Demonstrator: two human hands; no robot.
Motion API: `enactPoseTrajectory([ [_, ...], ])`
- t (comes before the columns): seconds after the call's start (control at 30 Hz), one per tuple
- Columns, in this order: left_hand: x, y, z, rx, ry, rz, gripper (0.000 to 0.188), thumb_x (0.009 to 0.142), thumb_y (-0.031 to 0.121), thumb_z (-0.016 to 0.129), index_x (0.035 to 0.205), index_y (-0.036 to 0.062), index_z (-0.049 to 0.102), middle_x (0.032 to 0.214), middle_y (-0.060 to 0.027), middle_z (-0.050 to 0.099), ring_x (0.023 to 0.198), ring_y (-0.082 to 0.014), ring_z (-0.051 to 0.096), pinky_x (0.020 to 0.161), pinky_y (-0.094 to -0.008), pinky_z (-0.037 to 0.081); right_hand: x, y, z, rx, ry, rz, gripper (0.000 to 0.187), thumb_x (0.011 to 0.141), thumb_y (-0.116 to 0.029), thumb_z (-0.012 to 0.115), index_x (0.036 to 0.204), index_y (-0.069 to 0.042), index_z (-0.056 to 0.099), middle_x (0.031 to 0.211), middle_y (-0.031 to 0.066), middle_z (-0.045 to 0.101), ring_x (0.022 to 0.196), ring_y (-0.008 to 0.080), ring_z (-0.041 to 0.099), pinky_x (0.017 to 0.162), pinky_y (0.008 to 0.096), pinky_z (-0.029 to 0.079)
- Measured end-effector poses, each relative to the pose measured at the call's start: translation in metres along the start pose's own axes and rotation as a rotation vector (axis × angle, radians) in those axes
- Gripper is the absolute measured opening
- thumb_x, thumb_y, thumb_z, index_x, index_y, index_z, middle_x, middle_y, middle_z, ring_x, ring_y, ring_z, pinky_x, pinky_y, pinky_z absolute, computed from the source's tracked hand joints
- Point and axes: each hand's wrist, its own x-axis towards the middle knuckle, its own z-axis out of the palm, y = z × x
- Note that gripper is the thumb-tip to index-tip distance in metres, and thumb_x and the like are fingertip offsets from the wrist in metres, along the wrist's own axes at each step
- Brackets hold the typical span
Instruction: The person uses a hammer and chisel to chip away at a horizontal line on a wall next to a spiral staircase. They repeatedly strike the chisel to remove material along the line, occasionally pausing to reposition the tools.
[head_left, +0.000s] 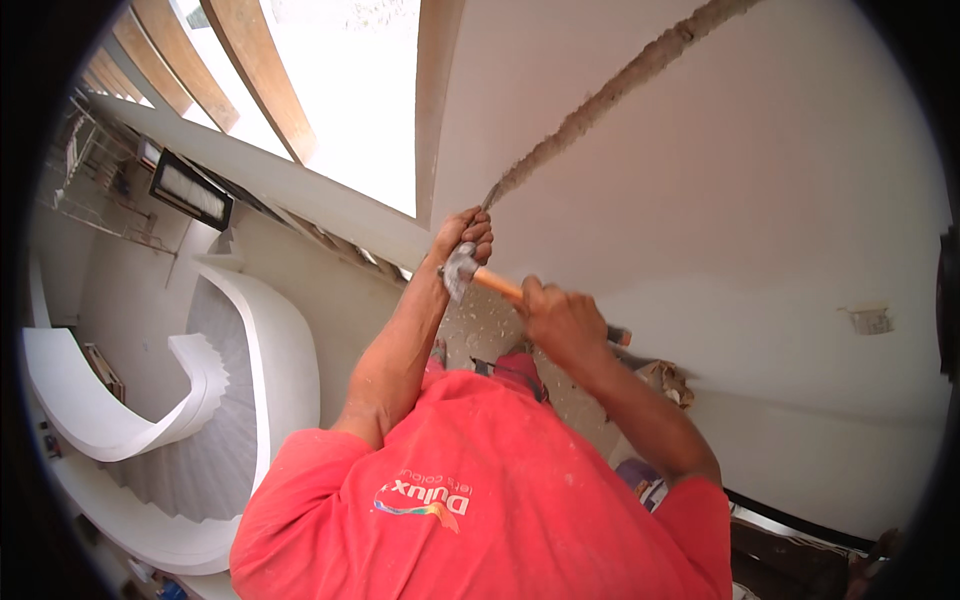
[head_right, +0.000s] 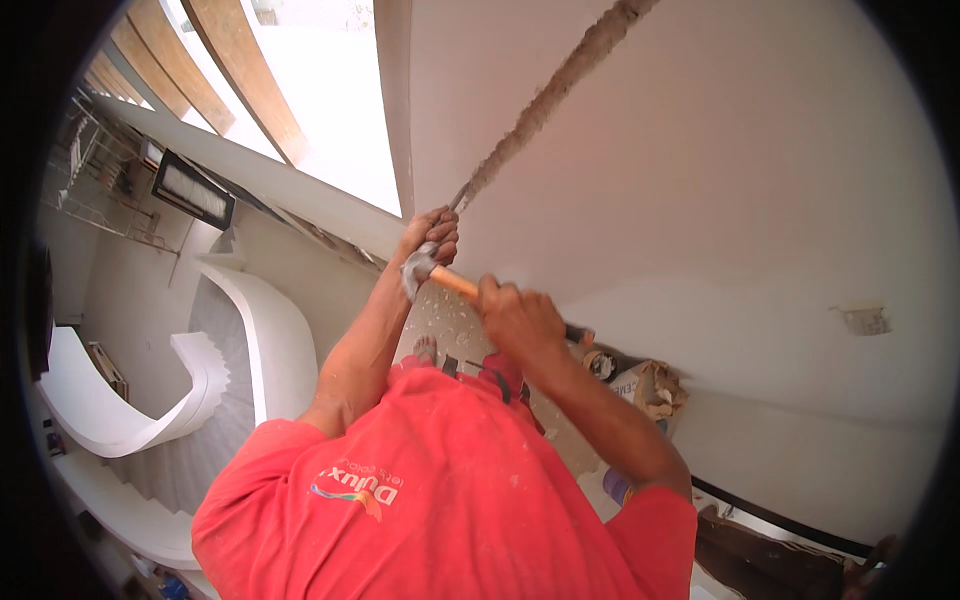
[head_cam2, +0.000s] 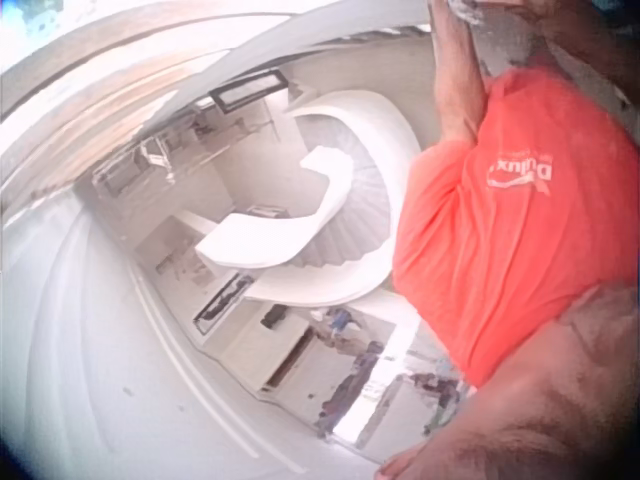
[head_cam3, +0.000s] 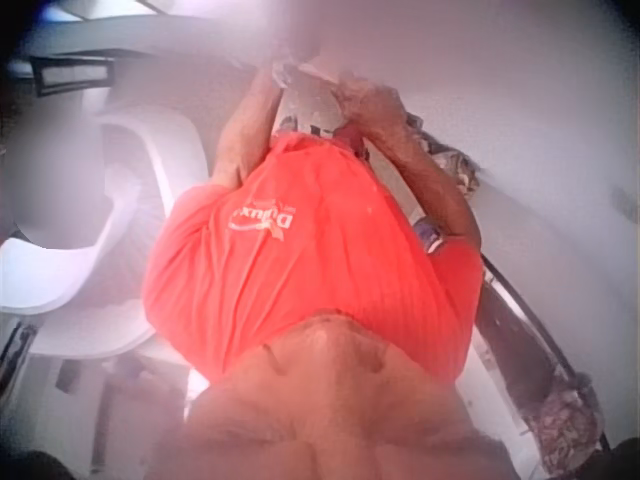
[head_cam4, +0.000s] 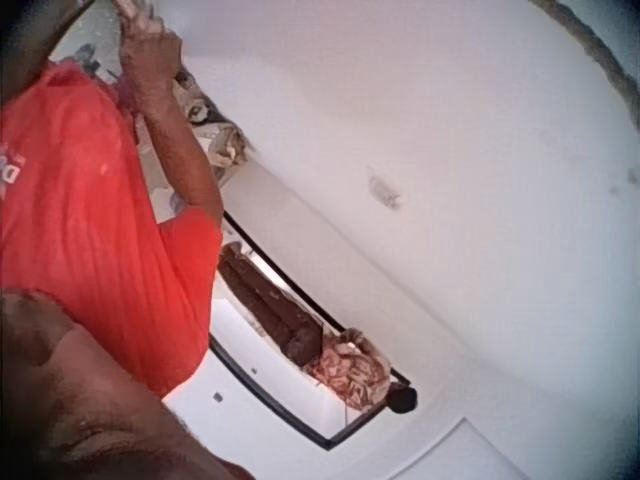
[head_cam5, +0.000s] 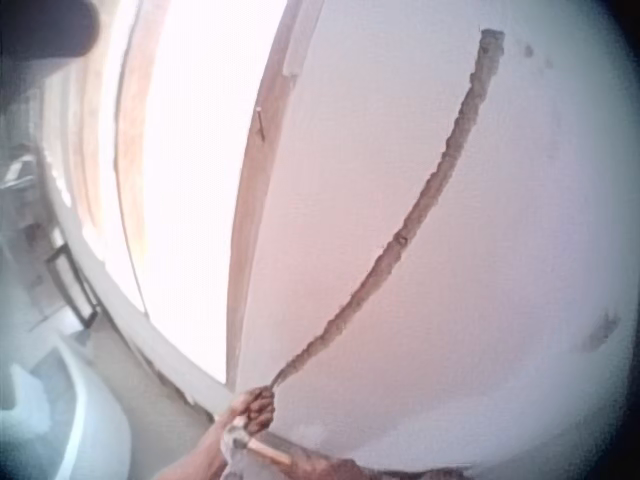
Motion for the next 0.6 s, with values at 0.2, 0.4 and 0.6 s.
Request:
enactPoseTrajectory([
  [0.2, -0.002, 0.000, 0.006, 0.071, 0.084, 0.049, 0.032, 0.110, 0.026, 0.037, 0.081, 0.0129, 0.043, 0.046, 0.0068, 0.029, 0.033, -0.0082, 0.025, 0.031, -0.0228, 0.024, -0.026, -0.040, -0.031, 0.251, 0.194, -0.379, 0.027, 0.086, -0.024, 0.072, 0.082, -0.008, 0.050, 0.066, 0.0082, 0.055, 0.055, 0.0260, 0.063, 0.046, 0.0405, 0.047],
  [0.4, 0.005, -0.001, 0.006, 0.077, 0.036, 0.046, 0.033, 0.109, 0.023, 0.035, 0.079, 0.0127, 0.043, 0.046, 0.0065, 0.029, 0.033, -0.0088, 0.026, 0.030, -0.0235, 0.024, -0.014, -0.009, 0.008, -0.012, 0.087, -0.135, 0.025, 0.097, -0.030, 0.062, 0.084, -0.011, 0.052, 0.063, 0.0035, 0.055, 0.049, 0.0193, 0.062, 0.042, 0.0364, 0.051],
  [0.6, 0.011, 0.005, 0.008, 0.025, 0.059, 0.048, 0.029, 0.107, 0.018, 0.034, 0.080, 0.0116, 0.042, 0.048, 0.0053, 0.029, 0.036, -0.0092, 0.024, 0.032, -0.0250, 0.023, -0.026, -0.016, 0.006, 0.101, 0.196, -0.447, 0.027, 0.095, -0.030, 0.063, 0.082, -0.010, 0.050, 0.061, 0.0059, 0.054, 0.049, 0.0224, 0.060, 0.042, 0.0379, 0.048],
])
